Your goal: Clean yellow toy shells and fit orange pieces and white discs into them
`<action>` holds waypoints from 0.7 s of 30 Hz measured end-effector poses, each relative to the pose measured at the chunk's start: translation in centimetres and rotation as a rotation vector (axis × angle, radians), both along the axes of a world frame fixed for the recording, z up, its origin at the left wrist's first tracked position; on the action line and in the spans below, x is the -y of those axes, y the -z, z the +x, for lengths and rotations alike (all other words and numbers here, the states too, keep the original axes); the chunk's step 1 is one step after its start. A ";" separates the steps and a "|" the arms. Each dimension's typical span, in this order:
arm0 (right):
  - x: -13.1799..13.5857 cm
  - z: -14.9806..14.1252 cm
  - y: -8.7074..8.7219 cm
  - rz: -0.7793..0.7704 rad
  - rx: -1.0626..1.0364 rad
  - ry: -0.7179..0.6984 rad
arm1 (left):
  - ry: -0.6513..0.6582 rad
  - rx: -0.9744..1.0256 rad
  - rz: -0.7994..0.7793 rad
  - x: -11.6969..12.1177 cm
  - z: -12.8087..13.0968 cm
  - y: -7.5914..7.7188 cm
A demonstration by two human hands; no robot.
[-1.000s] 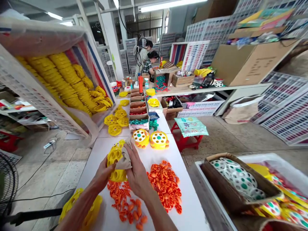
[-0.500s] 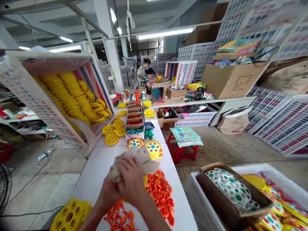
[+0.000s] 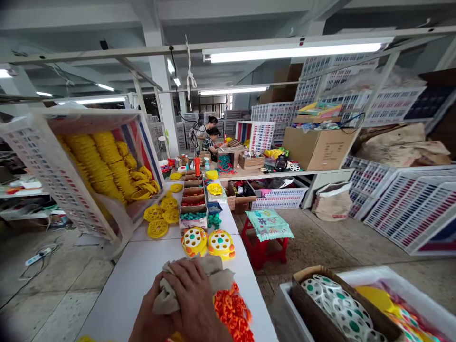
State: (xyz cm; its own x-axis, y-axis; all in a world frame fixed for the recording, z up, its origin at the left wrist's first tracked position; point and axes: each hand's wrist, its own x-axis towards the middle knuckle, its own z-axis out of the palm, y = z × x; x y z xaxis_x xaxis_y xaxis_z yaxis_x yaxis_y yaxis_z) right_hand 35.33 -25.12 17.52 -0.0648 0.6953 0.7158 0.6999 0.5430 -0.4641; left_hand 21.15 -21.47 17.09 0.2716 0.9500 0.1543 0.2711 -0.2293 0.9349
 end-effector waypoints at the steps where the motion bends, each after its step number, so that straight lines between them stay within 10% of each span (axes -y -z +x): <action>1: 0.1 0.5 0.2 -0.017 -0.038 0.020 | -0.035 -0.056 0.072 0.2 0.0 -0.2; 9: 1.8 -0.4 3.3 -0.421 -1.036 0.259 | -0.234 -0.001 0.179 0.0 0.2 -3.6; 14: 1.9 -0.9 1.6 -0.401 -1.291 0.245 | -0.361 0.127 0.068 1.0 1.7 -1.9; 17: 2.1 1.0 1.0 -0.397 -1.225 0.290 | -0.241 0.235 -0.129 1.5 1.0 -1.4; 21: 2.5 3.7 0.2 -0.479 -1.098 0.145 | 0.193 0.291 -0.400 -0.6 -1.2 -5.1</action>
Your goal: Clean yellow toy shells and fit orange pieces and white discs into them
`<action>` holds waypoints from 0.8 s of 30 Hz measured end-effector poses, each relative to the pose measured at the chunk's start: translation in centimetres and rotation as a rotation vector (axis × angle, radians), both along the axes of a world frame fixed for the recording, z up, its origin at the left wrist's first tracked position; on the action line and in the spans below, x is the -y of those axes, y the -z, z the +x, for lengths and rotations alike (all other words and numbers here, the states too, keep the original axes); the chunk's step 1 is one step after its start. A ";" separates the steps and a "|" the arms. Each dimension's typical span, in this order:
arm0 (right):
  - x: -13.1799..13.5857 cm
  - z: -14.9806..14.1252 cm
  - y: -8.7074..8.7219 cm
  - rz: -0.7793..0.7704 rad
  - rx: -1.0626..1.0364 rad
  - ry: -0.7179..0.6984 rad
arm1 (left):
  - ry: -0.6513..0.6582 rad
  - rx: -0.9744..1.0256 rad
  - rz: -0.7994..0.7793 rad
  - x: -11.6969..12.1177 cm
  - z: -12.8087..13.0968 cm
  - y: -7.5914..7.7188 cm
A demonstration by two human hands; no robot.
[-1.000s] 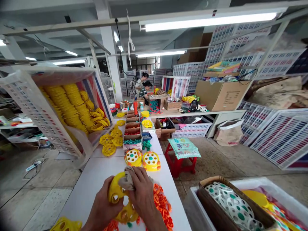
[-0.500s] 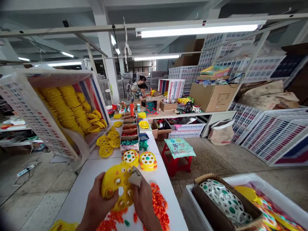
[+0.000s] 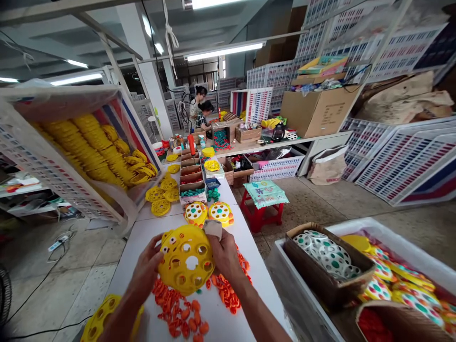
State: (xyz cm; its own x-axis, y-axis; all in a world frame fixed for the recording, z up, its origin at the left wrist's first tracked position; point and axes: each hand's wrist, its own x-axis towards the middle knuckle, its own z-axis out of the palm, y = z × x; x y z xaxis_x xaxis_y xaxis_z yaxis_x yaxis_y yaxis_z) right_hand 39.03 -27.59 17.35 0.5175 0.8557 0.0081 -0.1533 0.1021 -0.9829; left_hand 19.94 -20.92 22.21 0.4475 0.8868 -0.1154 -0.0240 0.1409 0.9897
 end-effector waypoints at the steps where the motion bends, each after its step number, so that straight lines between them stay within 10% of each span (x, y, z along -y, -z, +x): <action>1: -0.1 0.5 -0.3 -0.002 0.031 -0.071 | 0.131 -0.053 -0.020 -0.8 -0.3 -1.4; 6: -1.7 1.8 -1.3 0.007 0.107 -0.153 | 0.506 -0.180 -0.220 -2.2 1.1 -4.1; 12: 0.3 -1.7 1.1 0.223 0.746 0.149 | 0.109 0.109 -0.313 0.6 3.8 0.3; 15: 2.7 -3.9 3.1 0.252 1.046 0.064 | -0.037 0.163 -0.305 0.9 4.1 1.5; 24: -0.4 0.6 0.7 0.211 0.903 0.124 | -0.109 0.150 -0.302 1.9 3.9 1.1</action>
State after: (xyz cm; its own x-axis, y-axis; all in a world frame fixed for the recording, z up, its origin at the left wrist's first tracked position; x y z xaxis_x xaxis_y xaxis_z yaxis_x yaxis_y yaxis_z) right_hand 39.65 -27.14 16.65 0.3275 0.7298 0.6001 0.6830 0.2560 -0.6840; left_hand 23.85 -22.78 21.09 0.3841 0.8662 -0.3198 -0.1974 0.4154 0.8880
